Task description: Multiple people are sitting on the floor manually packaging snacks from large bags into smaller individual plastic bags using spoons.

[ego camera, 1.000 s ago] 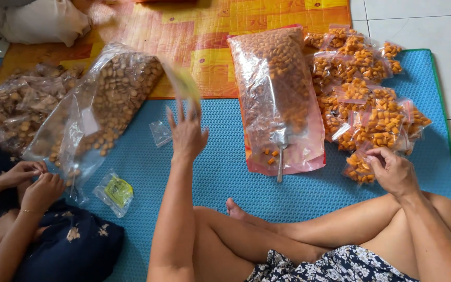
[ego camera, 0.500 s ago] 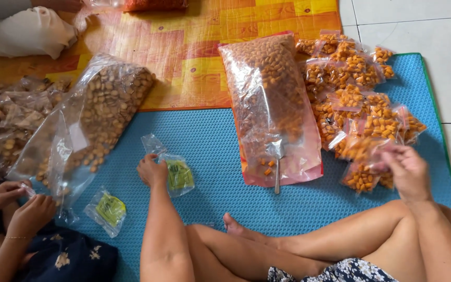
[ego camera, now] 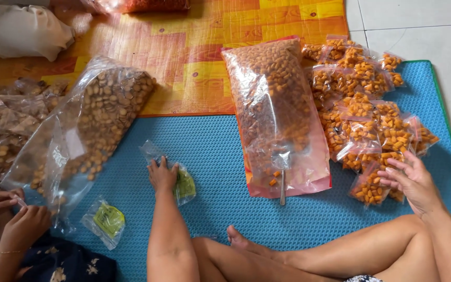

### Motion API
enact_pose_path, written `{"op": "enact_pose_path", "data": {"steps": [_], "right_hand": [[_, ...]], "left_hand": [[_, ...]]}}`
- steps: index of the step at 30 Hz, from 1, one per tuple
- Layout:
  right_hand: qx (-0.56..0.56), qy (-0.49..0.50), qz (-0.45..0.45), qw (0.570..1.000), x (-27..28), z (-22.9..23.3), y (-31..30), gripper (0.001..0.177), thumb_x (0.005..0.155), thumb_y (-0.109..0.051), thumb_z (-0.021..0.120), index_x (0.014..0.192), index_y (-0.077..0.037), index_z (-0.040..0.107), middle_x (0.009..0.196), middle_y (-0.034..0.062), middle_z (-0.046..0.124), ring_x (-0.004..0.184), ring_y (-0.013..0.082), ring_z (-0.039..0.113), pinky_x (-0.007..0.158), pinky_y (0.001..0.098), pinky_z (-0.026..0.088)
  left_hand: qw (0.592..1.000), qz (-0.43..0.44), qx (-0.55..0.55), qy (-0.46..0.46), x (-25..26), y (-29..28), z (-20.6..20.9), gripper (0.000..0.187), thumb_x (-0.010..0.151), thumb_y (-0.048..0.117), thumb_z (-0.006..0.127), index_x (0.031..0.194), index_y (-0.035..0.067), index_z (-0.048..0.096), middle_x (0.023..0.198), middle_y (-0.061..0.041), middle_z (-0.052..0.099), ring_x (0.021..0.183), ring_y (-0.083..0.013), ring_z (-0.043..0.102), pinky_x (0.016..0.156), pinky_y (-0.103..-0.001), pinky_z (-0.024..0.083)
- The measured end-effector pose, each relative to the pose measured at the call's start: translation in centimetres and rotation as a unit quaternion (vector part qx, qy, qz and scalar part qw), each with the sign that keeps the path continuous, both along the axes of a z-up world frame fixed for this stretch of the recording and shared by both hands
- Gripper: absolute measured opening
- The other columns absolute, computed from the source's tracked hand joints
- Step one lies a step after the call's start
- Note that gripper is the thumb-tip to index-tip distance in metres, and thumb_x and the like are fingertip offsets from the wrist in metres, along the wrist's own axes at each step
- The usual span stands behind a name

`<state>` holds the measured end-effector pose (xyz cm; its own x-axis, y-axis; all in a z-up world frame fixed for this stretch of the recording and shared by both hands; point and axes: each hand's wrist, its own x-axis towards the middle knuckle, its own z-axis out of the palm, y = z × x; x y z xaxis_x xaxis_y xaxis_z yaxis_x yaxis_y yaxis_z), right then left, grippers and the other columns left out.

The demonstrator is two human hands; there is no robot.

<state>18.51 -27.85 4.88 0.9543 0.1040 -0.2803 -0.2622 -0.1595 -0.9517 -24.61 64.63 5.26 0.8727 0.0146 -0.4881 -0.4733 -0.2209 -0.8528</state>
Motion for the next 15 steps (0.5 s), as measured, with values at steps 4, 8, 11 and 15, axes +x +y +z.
{"op": "enact_pose_path", "data": {"steps": [4,8,11,15], "right_hand": [[-0.039,-0.018,0.012,0.999,-0.1,-0.1,0.2,0.074,0.097,0.007,0.052,0.162,0.004,0.016,0.147,0.0365,0.040,0.108,0.0425,0.056,0.084,0.0454,0.048],[-0.052,-0.026,0.016,0.998,-0.3,-0.5,-0.1,0.071,0.098,0.006,0.053,0.160,0.006,0.020,0.148,0.0361,0.041,0.109,0.0409,0.058,0.082,0.0431,0.050],[-0.070,-0.030,0.020,0.997,-0.7,-0.1,0.1,0.073,0.096,0.006,0.056,0.160,0.006,0.020,0.149,0.0360,0.040,0.111,0.0406,0.058,0.083,0.0437,0.051],[-0.080,-0.055,0.026,0.995,-0.6,-0.8,-0.1,0.074,0.095,0.009,0.056,0.160,0.006,0.020,0.149,0.0362,0.039,0.109,0.0411,0.059,0.082,0.0445,0.052]], "left_hand": [[0.996,-0.012,0.055,0.064,0.0,0.3,0.0,0.040,0.090,-0.038,0.066,0.096,0.002,0.060,0.102,-0.019,0.057,0.094,-0.0363,0.054,0.083,-0.047,0.046],[0.999,-0.007,0.012,0.035,-0.1,0.3,0.2,0.028,0.094,-0.020,0.070,0.091,0.007,0.063,0.094,-0.014,0.057,0.087,-0.0303,0.051,0.078,-0.043,0.040],[1.000,0.008,-0.002,-0.011,-0.1,-0.2,0.5,0.016,0.099,-0.001,0.065,0.091,0.014,0.064,0.097,-0.008,0.057,0.091,-0.0260,0.049,0.081,-0.038,0.040],[0.999,0.032,0.017,0.027,0.4,-0.9,1.5,0.028,0.095,-0.015,0.068,0.098,0.012,0.060,0.102,-0.009,0.057,0.094,-0.0271,0.052,0.084,-0.040,0.047]]}}
